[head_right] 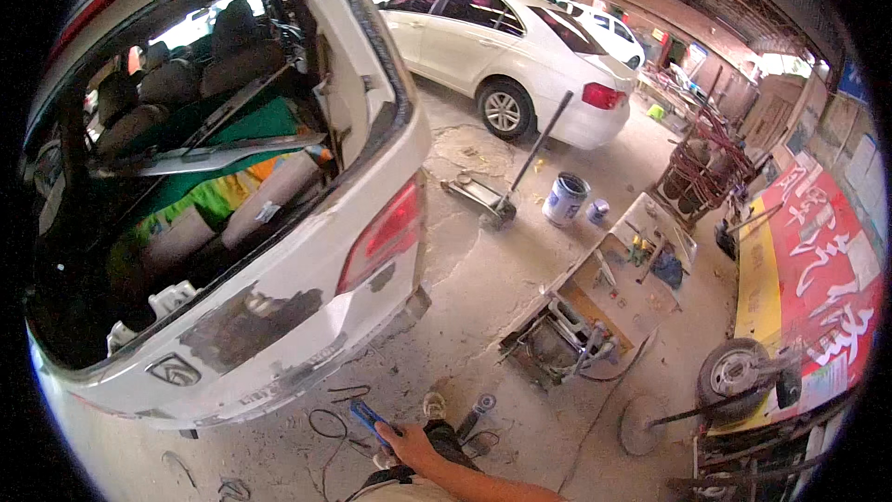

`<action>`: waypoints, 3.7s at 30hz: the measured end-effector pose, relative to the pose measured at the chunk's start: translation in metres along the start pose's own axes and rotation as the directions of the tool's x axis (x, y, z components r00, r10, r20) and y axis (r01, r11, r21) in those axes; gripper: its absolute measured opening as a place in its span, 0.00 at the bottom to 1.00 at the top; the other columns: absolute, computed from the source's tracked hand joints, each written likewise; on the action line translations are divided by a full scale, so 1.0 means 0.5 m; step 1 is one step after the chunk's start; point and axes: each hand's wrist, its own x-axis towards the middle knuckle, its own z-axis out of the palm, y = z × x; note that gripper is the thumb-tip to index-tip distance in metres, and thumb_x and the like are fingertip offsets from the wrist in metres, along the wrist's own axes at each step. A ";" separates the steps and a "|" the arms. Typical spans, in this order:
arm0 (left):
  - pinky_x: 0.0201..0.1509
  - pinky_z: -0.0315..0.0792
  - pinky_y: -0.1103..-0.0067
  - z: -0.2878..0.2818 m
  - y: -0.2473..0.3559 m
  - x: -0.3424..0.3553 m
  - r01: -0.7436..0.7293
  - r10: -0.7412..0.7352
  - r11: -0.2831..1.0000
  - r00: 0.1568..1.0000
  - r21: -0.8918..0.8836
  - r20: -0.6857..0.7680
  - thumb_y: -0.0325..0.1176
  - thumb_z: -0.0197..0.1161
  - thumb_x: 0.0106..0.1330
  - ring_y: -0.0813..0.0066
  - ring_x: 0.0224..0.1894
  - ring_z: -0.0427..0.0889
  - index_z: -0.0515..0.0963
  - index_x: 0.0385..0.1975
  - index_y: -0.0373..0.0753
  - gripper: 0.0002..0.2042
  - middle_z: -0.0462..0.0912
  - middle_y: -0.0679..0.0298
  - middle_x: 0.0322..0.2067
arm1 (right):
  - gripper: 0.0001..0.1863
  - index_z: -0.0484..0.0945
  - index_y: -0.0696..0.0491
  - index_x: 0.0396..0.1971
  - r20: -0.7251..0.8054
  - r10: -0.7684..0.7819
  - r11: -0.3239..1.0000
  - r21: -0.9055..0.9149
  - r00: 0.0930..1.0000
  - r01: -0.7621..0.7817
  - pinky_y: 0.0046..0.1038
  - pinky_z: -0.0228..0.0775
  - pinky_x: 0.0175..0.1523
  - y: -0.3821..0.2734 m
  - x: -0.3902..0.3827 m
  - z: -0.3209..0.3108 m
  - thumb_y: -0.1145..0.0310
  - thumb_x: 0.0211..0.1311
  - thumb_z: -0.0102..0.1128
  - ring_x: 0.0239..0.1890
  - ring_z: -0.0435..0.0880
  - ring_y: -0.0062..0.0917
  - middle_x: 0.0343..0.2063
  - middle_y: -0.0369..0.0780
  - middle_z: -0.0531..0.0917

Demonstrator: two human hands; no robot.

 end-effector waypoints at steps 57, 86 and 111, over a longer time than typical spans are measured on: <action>0.54 0.70 0.65 -0.103 0.168 0.007 0.270 -0.289 0.916 0.957 -0.298 -0.023 0.54 0.50 0.62 0.52 0.50 0.76 0.76 0.49 0.39 0.26 0.79 0.52 0.47 | 0.20 0.66 0.51 0.53 -0.374 0.086 0.986 0.168 0.923 -0.024 0.26 0.69 0.28 0.044 0.186 -0.341 0.68 0.62 0.57 0.26 0.75 0.23 0.29 0.40 0.76; 0.55 0.68 0.67 0.128 0.019 -0.294 0.467 -0.728 0.388 0.684 -0.794 0.047 0.46 0.53 0.62 0.55 0.52 0.75 0.76 0.49 0.38 0.21 0.77 0.52 0.49 | 0.08 0.78 0.54 0.28 0.767 -0.641 -0.494 -0.437 0.025 0.752 0.37 0.70 0.42 -0.500 0.146 0.706 0.66 0.54 0.60 0.37 0.78 0.37 0.31 0.41 0.80; 0.52 0.70 0.66 -0.134 -0.135 -0.235 0.507 -0.662 0.512 0.747 -0.693 0.057 0.49 0.54 0.60 0.53 0.48 0.78 0.79 0.45 0.40 0.21 0.80 0.51 0.43 | 0.07 0.75 0.56 0.20 0.662 -0.663 -0.204 -0.608 0.348 0.768 0.34 0.67 0.35 -0.490 0.145 0.785 0.71 0.49 0.64 0.29 0.78 0.37 0.22 0.42 0.77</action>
